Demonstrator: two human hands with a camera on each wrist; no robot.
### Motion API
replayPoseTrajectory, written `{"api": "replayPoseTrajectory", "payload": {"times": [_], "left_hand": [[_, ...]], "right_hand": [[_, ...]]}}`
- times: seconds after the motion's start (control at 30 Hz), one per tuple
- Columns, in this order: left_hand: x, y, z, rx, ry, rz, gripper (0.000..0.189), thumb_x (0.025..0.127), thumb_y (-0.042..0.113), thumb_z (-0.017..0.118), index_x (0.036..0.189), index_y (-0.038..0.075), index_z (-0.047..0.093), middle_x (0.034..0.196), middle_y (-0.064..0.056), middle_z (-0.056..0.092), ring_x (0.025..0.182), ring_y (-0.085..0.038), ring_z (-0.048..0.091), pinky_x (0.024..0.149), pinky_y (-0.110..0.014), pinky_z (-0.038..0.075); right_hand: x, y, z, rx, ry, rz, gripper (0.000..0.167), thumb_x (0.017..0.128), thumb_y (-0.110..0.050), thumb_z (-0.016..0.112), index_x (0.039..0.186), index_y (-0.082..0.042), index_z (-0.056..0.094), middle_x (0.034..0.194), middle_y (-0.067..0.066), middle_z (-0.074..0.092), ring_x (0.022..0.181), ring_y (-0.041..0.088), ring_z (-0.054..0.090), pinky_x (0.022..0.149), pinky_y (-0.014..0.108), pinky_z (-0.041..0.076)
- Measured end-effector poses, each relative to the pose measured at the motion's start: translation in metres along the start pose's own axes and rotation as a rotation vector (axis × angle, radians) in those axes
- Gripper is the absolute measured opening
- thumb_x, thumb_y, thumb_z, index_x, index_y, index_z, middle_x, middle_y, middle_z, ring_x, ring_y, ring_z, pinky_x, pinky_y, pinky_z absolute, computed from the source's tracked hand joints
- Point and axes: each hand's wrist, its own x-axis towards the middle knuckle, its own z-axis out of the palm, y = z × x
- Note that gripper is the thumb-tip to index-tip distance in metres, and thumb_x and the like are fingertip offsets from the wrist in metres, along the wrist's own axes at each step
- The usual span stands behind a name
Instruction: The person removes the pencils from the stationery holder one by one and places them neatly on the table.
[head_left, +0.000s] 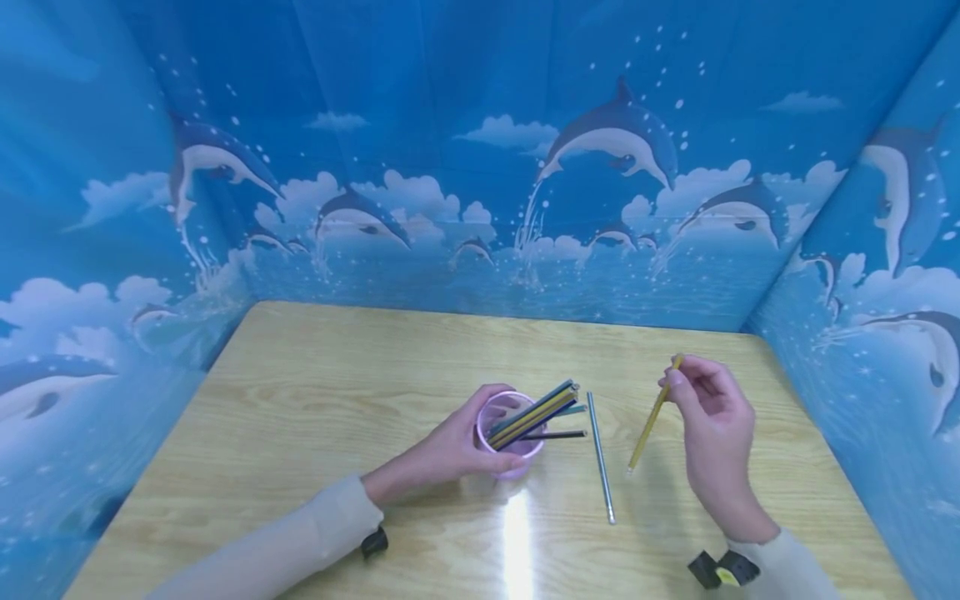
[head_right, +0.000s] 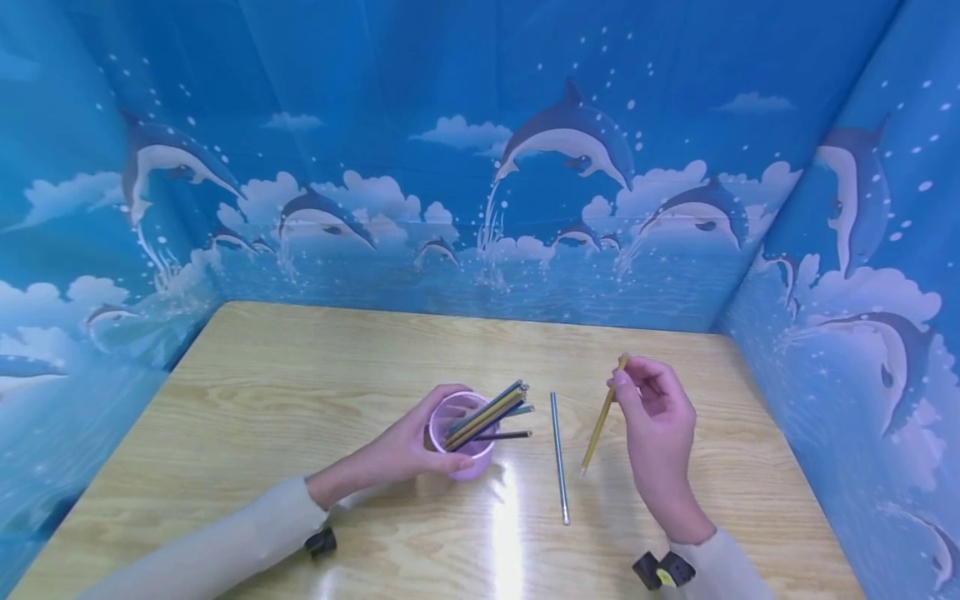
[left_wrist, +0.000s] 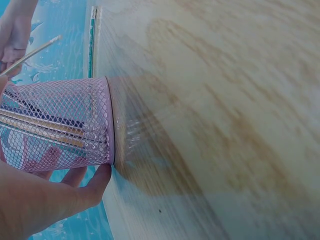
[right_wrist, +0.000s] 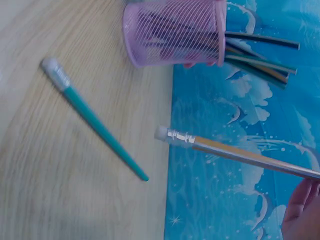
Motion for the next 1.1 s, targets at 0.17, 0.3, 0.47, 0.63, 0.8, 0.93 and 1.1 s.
{"api": "replayPoseTrajectory", "payload": {"times": [0.17,0.3,0.47,0.63,0.8,0.93,1.1], "left_hand": [[0.001,0.000,0.000,0.011,-0.001,0.008,0.085,0.085,0.009,0.094,0.155,0.027,0.049,0.149,-0.010,0.058,0.131,-0.031,0.063,0.105,-0.044,0.059],[0.001,-0.001,0.000,0.017,-0.003,0.016,0.085,0.085,0.008,0.094,0.155,0.026,0.049,0.148,-0.010,0.059,0.132,-0.031,0.062,0.105,-0.041,0.059],[0.001,0.000,0.000,0.023,-0.003,0.015,0.085,0.085,0.009,0.094,0.155,0.026,0.049,0.148,-0.010,0.059,0.131,-0.031,0.063,0.105,-0.038,0.059],[0.000,0.001,0.000,0.034,0.006,0.007,0.086,0.086,0.009,0.094,0.156,0.026,0.048,0.148,-0.010,0.059,0.131,-0.030,0.063,0.104,-0.038,0.059],[-0.002,0.002,-0.001,0.065,0.013,0.002,0.087,0.086,0.013,0.094,0.158,0.025,0.047,0.148,-0.009,0.060,0.132,-0.030,0.062,0.105,-0.036,0.058],[-0.002,0.002,-0.002,0.096,0.017,-0.004,0.089,0.087,0.018,0.094,0.161,0.024,0.045,0.149,-0.009,0.060,0.134,-0.029,0.060,0.108,-0.035,0.056],[-0.002,0.002,-0.002,0.115,0.015,-0.016,0.090,0.087,0.022,0.095,0.161,0.026,0.044,0.151,-0.005,0.060,0.136,-0.026,0.060,0.111,-0.037,0.053]], "right_hand": [[0.007,0.011,-0.007,-0.144,-0.003,0.078,0.029,0.105,0.007,0.066,0.133,0.010,0.066,0.105,0.014,0.068,0.091,0.017,0.070,0.079,0.020,0.061],[0.015,0.023,-0.015,-0.262,-0.050,0.198,0.032,0.105,0.002,0.068,0.137,0.001,0.068,0.102,0.005,0.070,0.086,0.013,0.069,0.073,0.019,0.060],[0.022,0.040,-0.023,-0.415,-0.169,0.332,0.037,0.106,-0.005,0.069,0.142,0.002,0.065,0.102,-0.001,0.071,0.086,0.007,0.069,0.070,0.022,0.062],[0.027,0.058,-0.027,-0.519,-0.311,0.418,0.042,0.106,-0.009,0.070,0.146,0.003,0.062,0.109,0.011,0.072,0.086,0.009,0.069,0.070,0.027,0.063],[0.029,0.070,-0.022,-0.564,-0.399,0.463,0.042,0.103,-0.004,0.071,0.142,0.007,0.063,0.111,0.021,0.072,0.084,0.013,0.069,0.069,0.029,0.065],[0.029,0.078,-0.018,-0.618,-0.441,0.499,0.041,0.102,-0.004,0.072,0.140,0.008,0.064,0.109,0.019,0.072,0.084,0.015,0.069,0.069,0.030,0.066],[0.028,0.086,-0.018,-0.689,-0.457,0.543,0.039,0.101,-0.005,0.073,0.137,0.008,0.065,0.108,0.014,0.071,0.084,0.016,0.069,0.069,0.030,0.066]]}}
